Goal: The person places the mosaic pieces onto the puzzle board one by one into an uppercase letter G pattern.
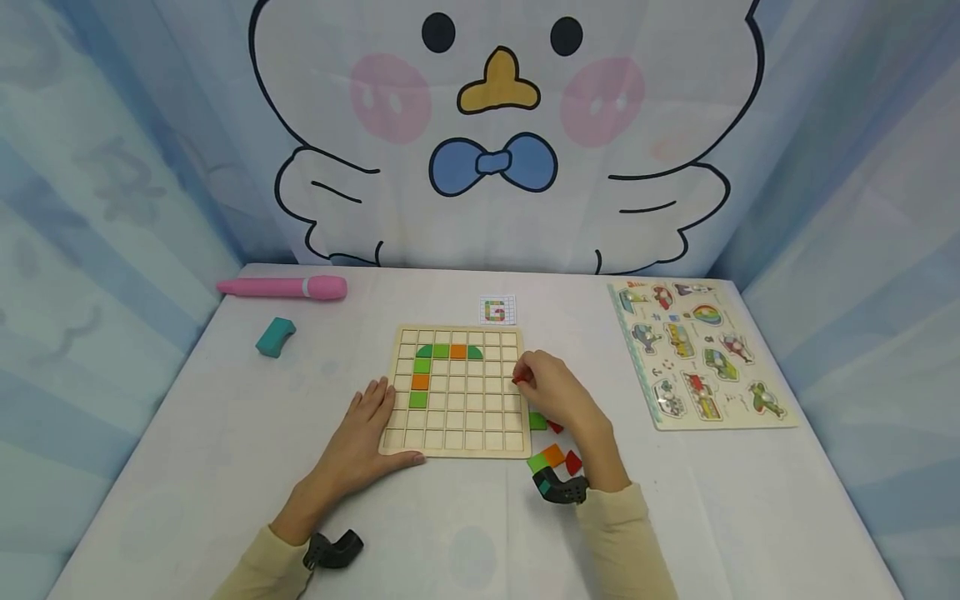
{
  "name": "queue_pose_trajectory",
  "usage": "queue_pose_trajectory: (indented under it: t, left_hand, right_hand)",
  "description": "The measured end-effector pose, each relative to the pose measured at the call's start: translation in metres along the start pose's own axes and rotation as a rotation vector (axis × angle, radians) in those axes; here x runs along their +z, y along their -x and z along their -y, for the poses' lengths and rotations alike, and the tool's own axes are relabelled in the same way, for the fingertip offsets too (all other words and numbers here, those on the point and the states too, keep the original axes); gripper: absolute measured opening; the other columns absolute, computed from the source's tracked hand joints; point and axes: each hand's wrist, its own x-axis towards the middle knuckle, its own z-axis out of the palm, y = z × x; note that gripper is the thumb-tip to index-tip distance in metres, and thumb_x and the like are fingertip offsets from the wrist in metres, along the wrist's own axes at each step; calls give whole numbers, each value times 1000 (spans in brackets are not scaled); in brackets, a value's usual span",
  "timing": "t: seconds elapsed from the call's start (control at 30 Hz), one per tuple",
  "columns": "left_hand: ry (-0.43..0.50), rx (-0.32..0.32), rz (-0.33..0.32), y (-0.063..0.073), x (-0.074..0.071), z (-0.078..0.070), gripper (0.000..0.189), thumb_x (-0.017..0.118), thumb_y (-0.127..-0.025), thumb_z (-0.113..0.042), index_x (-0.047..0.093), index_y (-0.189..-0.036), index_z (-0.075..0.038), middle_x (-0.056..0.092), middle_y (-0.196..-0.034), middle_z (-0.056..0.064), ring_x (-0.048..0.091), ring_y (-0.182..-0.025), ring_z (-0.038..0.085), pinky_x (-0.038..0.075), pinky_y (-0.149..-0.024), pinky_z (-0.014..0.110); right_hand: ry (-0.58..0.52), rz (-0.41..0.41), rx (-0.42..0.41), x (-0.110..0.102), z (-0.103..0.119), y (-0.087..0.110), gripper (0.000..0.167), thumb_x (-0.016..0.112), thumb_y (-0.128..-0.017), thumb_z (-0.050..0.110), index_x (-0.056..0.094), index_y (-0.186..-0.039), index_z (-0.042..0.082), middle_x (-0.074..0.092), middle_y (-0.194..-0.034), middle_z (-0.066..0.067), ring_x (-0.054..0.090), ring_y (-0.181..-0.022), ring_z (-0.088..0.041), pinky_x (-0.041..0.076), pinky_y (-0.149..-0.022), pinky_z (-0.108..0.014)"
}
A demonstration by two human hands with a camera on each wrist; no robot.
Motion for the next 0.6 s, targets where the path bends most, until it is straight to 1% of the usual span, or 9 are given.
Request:
queue_pose_trajectory:
  t: [0.07, 0.2, 0.3, 0.37, 0.5, 0.6]
  left_hand:
    - [0, -1, -2, 0, 0, 0, 117, 70, -76, -72, 29, -155, 4, 20, -166, 20, 16, -156, 35, 15, -128, 51]
    - [2, -3, -1, 0, 0, 0, 117, 70, -76, -72, 29, -155, 4, 20, -166, 20, 16, -156, 35, 15, -128, 51]
    - [7, -3, 0, 0, 0, 0, 117, 70, -76, -72, 29, -155, 4, 20, -166, 20, 15, -156, 35, 15, -128, 51]
    - [7, -4, 2, 0, 0, -1, 117, 70, -76, -72, 28, -155, 4, 19, -167, 20, 15, -157, 34, 15, -128, 51]
    - [2, -5, 6, 0, -1, -1, 117, 70, -76, -72, 28, -155, 3, 19, -167, 20, 15, -157, 34, 15, -128, 51]
    - [2, -9, 15, 0, -1, 0, 117, 70, -76, -73, 27, -156, 3, 18, -167, 20, 14, -157, 34, 14, -128, 51]
  right_hand:
    - [5, -11, -29, 2, 4, -2, 15, 66, -94, 8, 66, -108, 4, 64, -97, -8, 56, -83, -19, 52, -75, -30]
    - [62, -37, -132, 7, 13, -6, 20, 64, -96, 8, 69, -114, 2, 64, -102, -10, 55, -84, -18, 54, -78, -32]
    - [95, -44, -189, 11, 18, -8, 20, 62, -97, 8, 72, -114, 3, 64, -104, -10, 55, -84, -16, 54, -78, -32]
    - [97, -38, -201, 13, 22, -10, 19, 62, -97, 8, 72, -112, 4, 64, -102, -9, 54, -83, -15, 53, -75, -30]
    - [79, -12, -190, 19, 30, -15, 16, 65, -94, 7, 71, -109, 3, 66, -97, -6, 53, -80, -15, 50, -72, -29]
    - [60, 2, -176, 24, 36, -18, 13, 67, -94, 10, 69, -105, 5, 68, -95, -4, 56, -81, -15, 52, -74, -29]
